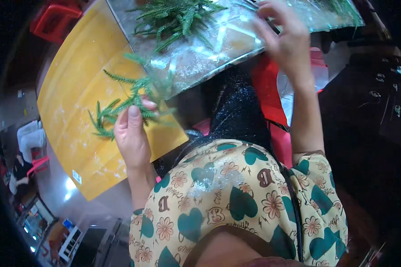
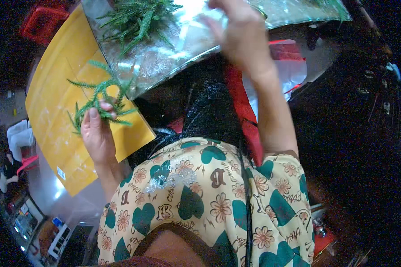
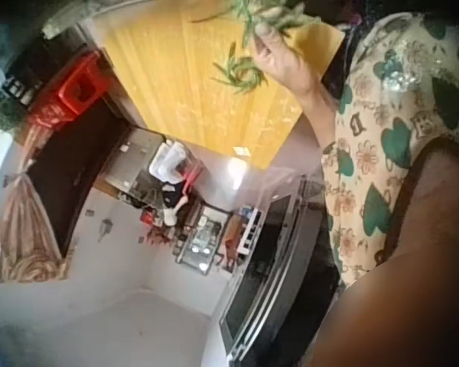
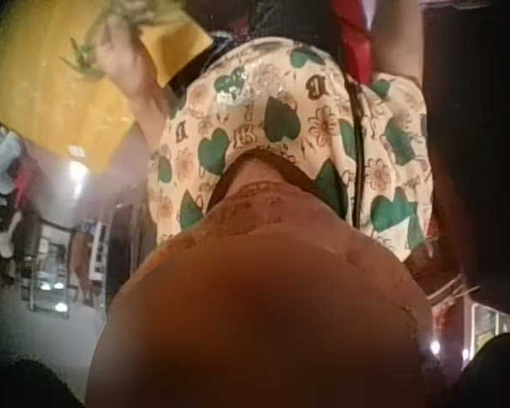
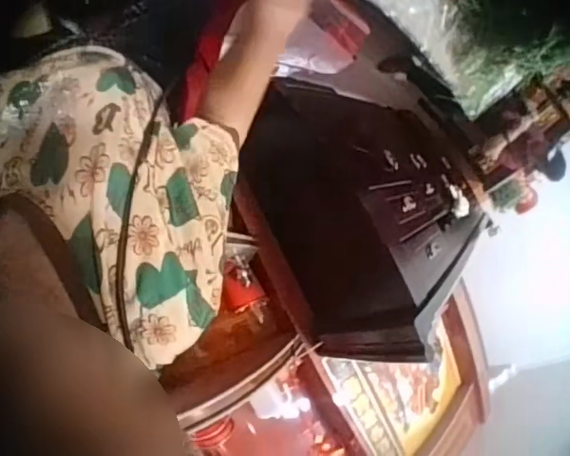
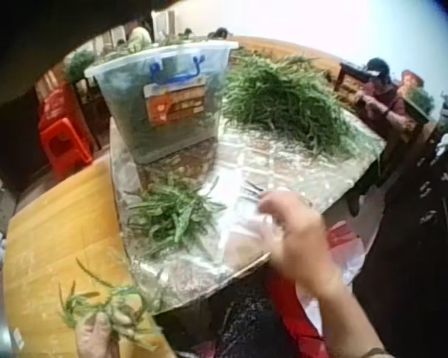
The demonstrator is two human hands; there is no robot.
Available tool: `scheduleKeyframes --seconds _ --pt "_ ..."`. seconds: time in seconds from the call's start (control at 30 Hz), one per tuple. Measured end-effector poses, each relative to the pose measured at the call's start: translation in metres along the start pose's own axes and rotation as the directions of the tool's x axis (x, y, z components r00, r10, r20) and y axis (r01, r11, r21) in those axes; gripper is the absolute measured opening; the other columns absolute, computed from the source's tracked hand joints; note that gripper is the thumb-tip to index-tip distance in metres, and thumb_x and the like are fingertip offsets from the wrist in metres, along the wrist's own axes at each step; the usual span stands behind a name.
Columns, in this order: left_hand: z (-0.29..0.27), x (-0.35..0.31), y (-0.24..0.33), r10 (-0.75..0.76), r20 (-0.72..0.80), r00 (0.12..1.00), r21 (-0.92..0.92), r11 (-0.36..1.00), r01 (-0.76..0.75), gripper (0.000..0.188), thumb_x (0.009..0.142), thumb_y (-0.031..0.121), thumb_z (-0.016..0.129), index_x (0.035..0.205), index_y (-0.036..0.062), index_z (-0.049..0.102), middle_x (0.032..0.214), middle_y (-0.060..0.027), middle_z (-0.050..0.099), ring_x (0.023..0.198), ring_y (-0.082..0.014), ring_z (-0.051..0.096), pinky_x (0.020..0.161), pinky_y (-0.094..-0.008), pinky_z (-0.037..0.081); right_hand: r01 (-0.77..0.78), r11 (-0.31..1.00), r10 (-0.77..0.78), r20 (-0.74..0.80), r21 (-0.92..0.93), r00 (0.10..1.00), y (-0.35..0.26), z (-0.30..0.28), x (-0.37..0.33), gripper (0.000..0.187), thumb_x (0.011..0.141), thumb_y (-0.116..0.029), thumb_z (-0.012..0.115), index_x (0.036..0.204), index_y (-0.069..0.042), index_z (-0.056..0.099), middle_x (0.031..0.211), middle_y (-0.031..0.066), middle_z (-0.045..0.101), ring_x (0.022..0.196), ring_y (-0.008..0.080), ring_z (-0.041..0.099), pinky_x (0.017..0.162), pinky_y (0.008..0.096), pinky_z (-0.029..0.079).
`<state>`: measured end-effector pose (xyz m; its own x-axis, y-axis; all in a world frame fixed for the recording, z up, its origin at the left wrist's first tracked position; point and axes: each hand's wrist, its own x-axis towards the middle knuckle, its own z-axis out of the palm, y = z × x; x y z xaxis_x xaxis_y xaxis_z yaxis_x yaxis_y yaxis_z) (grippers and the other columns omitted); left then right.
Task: Cutting and bundling green leafy branches at a production workstation.
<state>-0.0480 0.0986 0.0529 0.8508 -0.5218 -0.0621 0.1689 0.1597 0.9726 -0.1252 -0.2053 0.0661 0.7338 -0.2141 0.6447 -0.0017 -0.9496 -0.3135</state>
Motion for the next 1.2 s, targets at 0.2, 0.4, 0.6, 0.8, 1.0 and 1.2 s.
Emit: scheduleKeyframes --seconds 0.2,0.4,0.6,0.8,1.0,1.2 --pt "-0.002 -0.003 0.001 0.011 -0.031 0.999 0.191 0.982 -0.005 0.024 0.089 0.021 0.054 0.089 -0.0008 0.063 0.087 -0.0054 0.062 0.083 -0.0121 0.054 0.077 -0.0251 0.041 0.079 0.825 0.151 0.352 -0.56 0.923 0.078 -0.008 -0.002 0.025 0.081 -0.026 0.058 0.093 -0.004 0.059 0.094 0.0133 0.059 0.081 0.0306 0.059 0.074 0.0346 0.048" --pt "-0.004 -0.006 -0.003 0.04 -0.056 0.998 0.321 0.947 -0.02 0.02 0.087 0.017 0.057 0.088 -0.0021 0.064 0.086 -0.0044 0.062 0.081 -0.011 0.053 0.076 -0.0244 0.041 0.061 0.791 0.147 0.285 -0.609 0.947 0.09 0.012 -0.005 0.029 0.081 -0.029 0.055 0.093 -0.003 0.06 0.092 0.0147 0.058 0.084 0.0329 0.057 0.076 0.0388 0.046" --pt "-0.004 -0.004 0.0 0.111 -0.045 0.993 0.531 0.844 -0.071 0.016 0.086 0.011 0.056 0.087 -0.0015 0.066 0.08 -0.0022 0.061 0.073 -0.0085 0.052 0.07 -0.0225 0.041 -0.438 0.818 0.559 0.337 -0.372 0.757 0.12 0.006 0.007 0.031 0.078 -0.025 0.056 0.099 -0.003 0.062 0.099 0.0142 0.061 0.095 0.0271 0.057 0.081 0.0355 0.044" --pt "0.003 -0.001 0.003 -0.032 -0.044 0.999 0.32 0.946 0.044 0.018 0.086 0.013 0.057 0.088 -0.003 0.065 0.081 -0.0032 0.063 0.072 -0.0065 0.052 0.068 -0.0198 0.041 -0.578 0.359 0.359 0.463 0.733 0.81 0.025 -0.018 -0.008 0.043 0.08 -0.022 0.051 0.114 0.005 0.052 0.114 0.0157 0.056 0.108 0.0213 0.052 0.093 0.031 0.037" --pt "0.011 0.004 -0.003 0.048 -0.043 0.998 0.13 0.991 -0.042 0.019 0.084 0.015 0.06 0.088 -0.0022 0.065 0.08 -0.003 0.063 0.073 -0.0058 0.052 0.067 -0.019 0.041 -0.576 0.476 0.074 0.623 0.664 0.779 -0.06 -0.001 -0.031 0.039 0.069 -0.012 0.052 0.103 0.005 0.057 0.111 0.0142 0.057 0.102 0.0209 0.054 0.091 0.0281 0.037" --pt "0.007 0.001 -0.006 0.093 -0.037 0.995 0.271 0.959 -0.08 0.015 0.083 0.013 0.062 0.089 -0.0001 0.066 0.079 -0.0039 0.062 0.073 -0.0073 0.053 0.066 -0.0202 0.042 -0.413 0.726 -0.021 0.618 0.55 0.786 -0.092 0.007 -0.031 0.014 0.062 -0.007 0.054 0.069 0.005 0.052 0.104 0.0141 0.06 0.085 0.0185 0.056 0.078 0.0268 0.042"
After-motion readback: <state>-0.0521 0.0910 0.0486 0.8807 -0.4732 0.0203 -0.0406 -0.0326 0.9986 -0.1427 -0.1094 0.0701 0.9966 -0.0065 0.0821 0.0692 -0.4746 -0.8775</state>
